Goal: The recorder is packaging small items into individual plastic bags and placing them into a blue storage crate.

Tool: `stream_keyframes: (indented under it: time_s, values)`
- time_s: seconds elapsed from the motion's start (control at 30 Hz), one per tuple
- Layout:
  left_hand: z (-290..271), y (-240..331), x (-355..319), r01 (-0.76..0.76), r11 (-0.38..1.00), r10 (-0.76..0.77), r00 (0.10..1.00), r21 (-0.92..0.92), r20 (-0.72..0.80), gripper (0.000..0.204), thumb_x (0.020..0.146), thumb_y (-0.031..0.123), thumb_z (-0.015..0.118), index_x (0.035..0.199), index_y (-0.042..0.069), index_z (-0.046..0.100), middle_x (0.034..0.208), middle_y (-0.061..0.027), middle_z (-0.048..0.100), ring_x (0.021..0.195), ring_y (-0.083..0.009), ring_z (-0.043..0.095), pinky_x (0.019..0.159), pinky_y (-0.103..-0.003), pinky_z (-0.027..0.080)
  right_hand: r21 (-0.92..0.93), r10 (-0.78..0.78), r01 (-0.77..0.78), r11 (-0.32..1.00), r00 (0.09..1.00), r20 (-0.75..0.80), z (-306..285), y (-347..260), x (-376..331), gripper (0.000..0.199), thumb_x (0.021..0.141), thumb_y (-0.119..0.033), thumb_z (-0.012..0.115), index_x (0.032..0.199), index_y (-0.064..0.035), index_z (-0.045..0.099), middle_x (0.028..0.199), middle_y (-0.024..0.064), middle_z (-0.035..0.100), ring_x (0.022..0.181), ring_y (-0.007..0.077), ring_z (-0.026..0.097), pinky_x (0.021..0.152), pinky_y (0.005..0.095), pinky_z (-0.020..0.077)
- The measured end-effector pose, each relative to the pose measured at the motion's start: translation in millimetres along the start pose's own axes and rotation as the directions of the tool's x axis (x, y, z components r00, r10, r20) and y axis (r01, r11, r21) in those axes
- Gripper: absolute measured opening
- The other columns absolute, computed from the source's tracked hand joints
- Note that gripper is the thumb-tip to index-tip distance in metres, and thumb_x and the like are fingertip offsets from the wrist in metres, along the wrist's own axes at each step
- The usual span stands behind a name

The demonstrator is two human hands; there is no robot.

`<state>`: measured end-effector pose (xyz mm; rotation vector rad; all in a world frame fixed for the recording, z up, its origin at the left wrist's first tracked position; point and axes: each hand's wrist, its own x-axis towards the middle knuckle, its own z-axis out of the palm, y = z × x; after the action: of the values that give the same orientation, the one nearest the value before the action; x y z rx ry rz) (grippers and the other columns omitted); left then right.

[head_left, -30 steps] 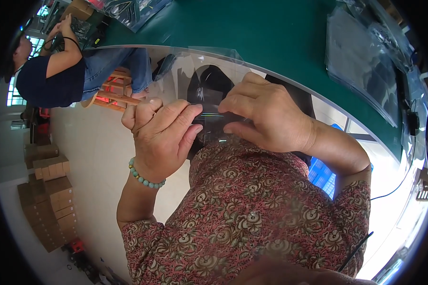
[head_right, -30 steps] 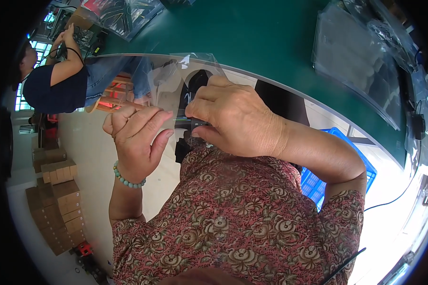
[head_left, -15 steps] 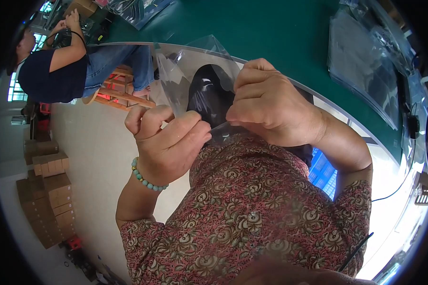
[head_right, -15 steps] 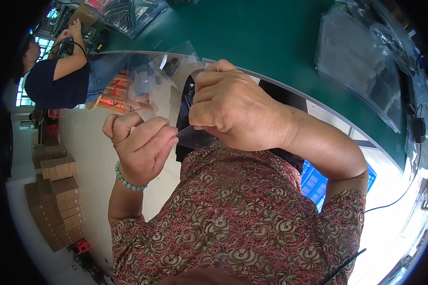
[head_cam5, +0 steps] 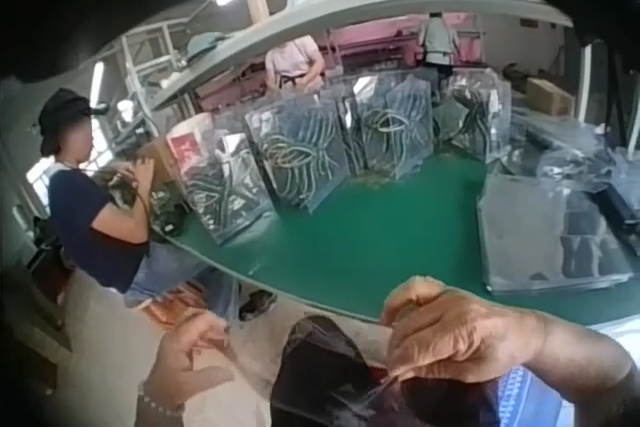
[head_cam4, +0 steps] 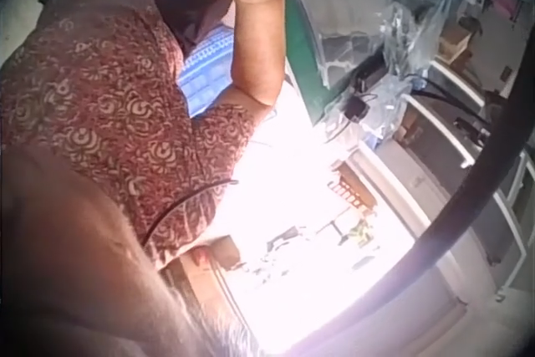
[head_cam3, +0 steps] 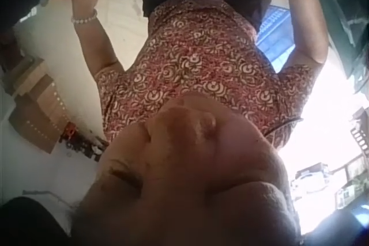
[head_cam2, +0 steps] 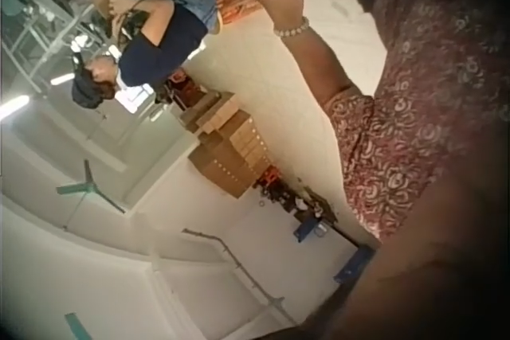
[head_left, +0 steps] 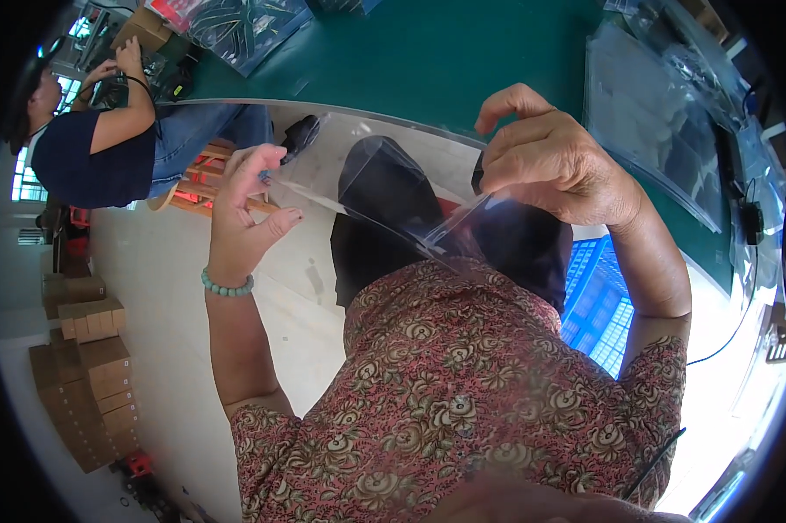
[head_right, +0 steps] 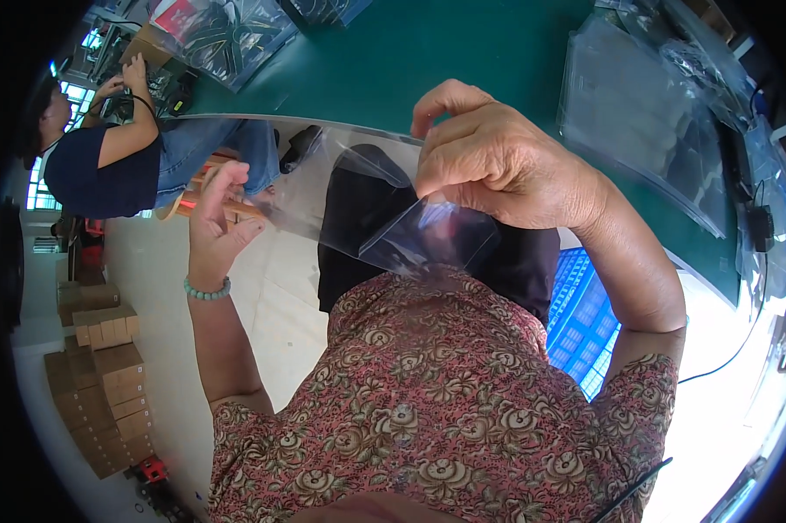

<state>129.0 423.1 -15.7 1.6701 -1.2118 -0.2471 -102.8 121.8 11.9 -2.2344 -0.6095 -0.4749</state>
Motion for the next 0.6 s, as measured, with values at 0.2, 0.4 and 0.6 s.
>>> stream_keyframes:
  time_s: [0.2,0.4,0.6]
  values:
    - [-3.5,30.5,14.2,-0.060,0.998,0.053,0.936,0.009,0.349,0.012,0.073,-0.001,0.071,0.083,0.000,0.066,0.088,-0.0061,0.065,0.091,-0.0161,0.062,0.084,-0.031,0.046,-0.188,0.099,-0.115,0.975,0.991,-0.092,-1.5,4.7,-14.5,0.028,0.081,-0.017,0.073,0.107,-0.0075,0.075,0.107,0.0125,0.072,0.121,0.0356,0.053,0.107,0.0511,0.0357]
    - [21.2,71.2,8.8,0.044,0.976,0.015,0.962,-0.211,0.272,0.009,0.077,-0.003,0.069,0.085,-0.003,0.065,0.079,-0.0084,0.068,0.072,-0.0157,0.065,0.074,-0.028,0.051,0.215,0.180,-0.155,0.964,0.978,-0.102,5.2,-40.6,-12.3,0.035,0.088,-0.006,0.065,0.122,0.0019,0.066,0.114,0.0183,0.069,0.119,0.0348,0.060,0.101,0.0469,0.0454]
    - [45.4,50.1,16.9,-0.096,0.953,0.212,0.889,-0.287,0.407,0.074,0.081,0.004,0.071,0.144,-0.001,0.032,0.086,-0.0096,0.070,0.084,-0.0203,0.071,0.091,-0.037,0.050,0.592,0.513,-0.274,0.758,0.811,-0.282,34.7,-28.8,-31.4,0.050,0.085,0.018,0.051,0.128,-0.0060,0.041,0.120,0.0105,0.051,0.091,0.0143,0.059,0.070,0.0251,0.0507]
